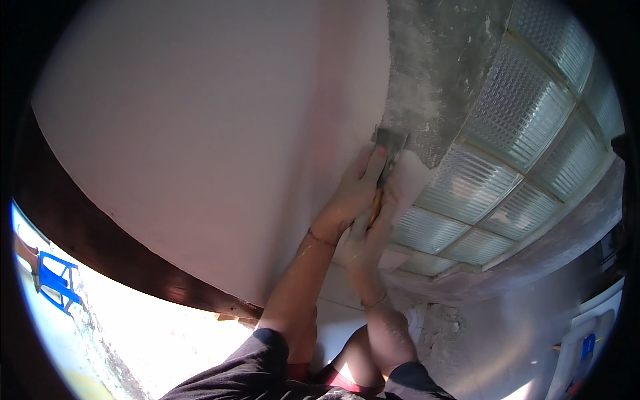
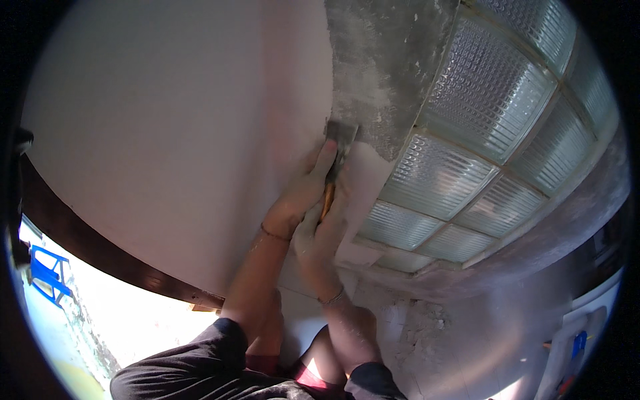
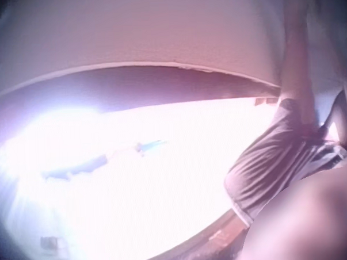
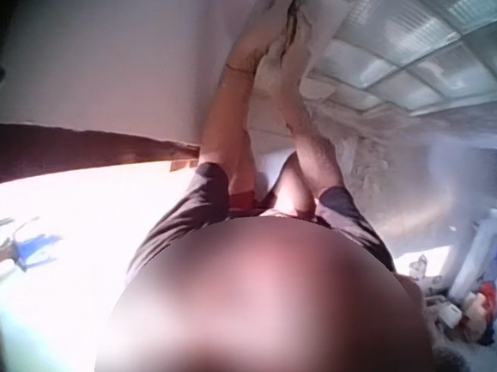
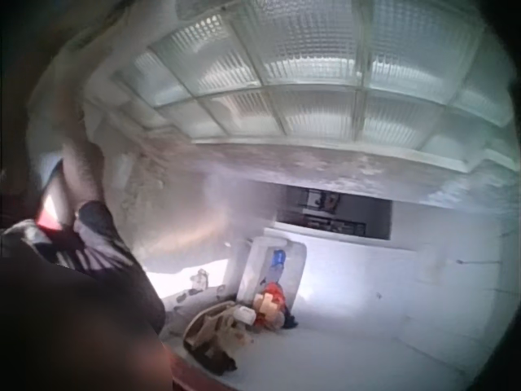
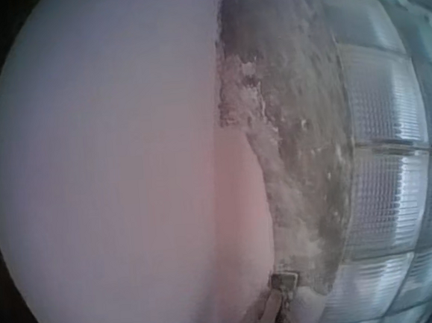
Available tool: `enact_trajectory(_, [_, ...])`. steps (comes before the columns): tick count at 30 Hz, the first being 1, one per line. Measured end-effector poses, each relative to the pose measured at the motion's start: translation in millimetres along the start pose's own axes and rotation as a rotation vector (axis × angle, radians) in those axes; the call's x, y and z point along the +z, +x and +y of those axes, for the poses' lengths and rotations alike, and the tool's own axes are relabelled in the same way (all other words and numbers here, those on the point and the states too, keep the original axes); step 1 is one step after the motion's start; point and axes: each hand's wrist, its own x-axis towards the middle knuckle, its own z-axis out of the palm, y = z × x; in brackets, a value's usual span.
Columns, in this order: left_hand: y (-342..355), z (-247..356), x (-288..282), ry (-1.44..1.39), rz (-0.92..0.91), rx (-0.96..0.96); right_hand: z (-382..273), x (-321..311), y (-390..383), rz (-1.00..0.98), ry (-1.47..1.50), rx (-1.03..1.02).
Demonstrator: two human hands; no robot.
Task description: The person applies plaster to a wall using a trowel, smoothing the surface in repeated strokes. The person occasionally wipes the trowel and continues spreading the material along the wall near a glass block ceiling.
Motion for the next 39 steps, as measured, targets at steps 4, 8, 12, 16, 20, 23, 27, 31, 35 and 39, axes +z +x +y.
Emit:
enact_trajectory(4, [-0.3, -1.4, -2.0, -0.182, -0.133, -0.179, 1.7, -4.0, -3.8, -0.100, 0.122, 0.237])
enact_trajectory(8, [-0.7, -2.0, -3.5, -0.143, -0.123, -0.120, 3.3, -2.2, -4.7, -0.056, 0.124, 0.129])
enact_trajectory(12, [2.5, -7.4, -2.4, -0.083, -0.129, -0.119, 3.5, -1.4, -1.9, 0.000, 0.144, -0.009])
enact_trajectory(16, [1.9, -5.4, -3.2, -0.157, -0.093, -0.127, -1.8, -2.1, 0.2, -0.033, 0.065, 0.066])
enact_trajectory(20, [0.6, -0.6, -4.1, -0.207, -0.147, -0.165, -2.7, -1.1, -1.9, -0.054, 0.193, 0.173])
enact_trajectory(23, [2.4, 1.7, -3.4, -0.076, -0.081, -0.124, -1.4, 0.4, -0.7, -0.050, 0.190, 0.140])
enact_trajectory(27, [4.1, 1.0, -2.4, -0.136, -0.094, -0.151, -0.7, 0.2, 3.2, -0.040, 0.175, 0.078])
enact_trajectory(31, [6.4, 4.3, -1.3, -0.068, -0.042, -0.110, -2.9, 1.0, 13.1, 0.037, -0.040, -0.149])
enact_trajectory(35, [9.8, 8.3, -1.1, -0.174, -0.116, -0.128, -10.5, -2.9, 11.1, -0.070, 0.234, 0.218])
enact_trajectory(39, [10.2, 10.2, -1.1, -0.156, -0.123, -0.148, -13.1, -1.7, 12.7, 0.010, 0.033, 0.037])
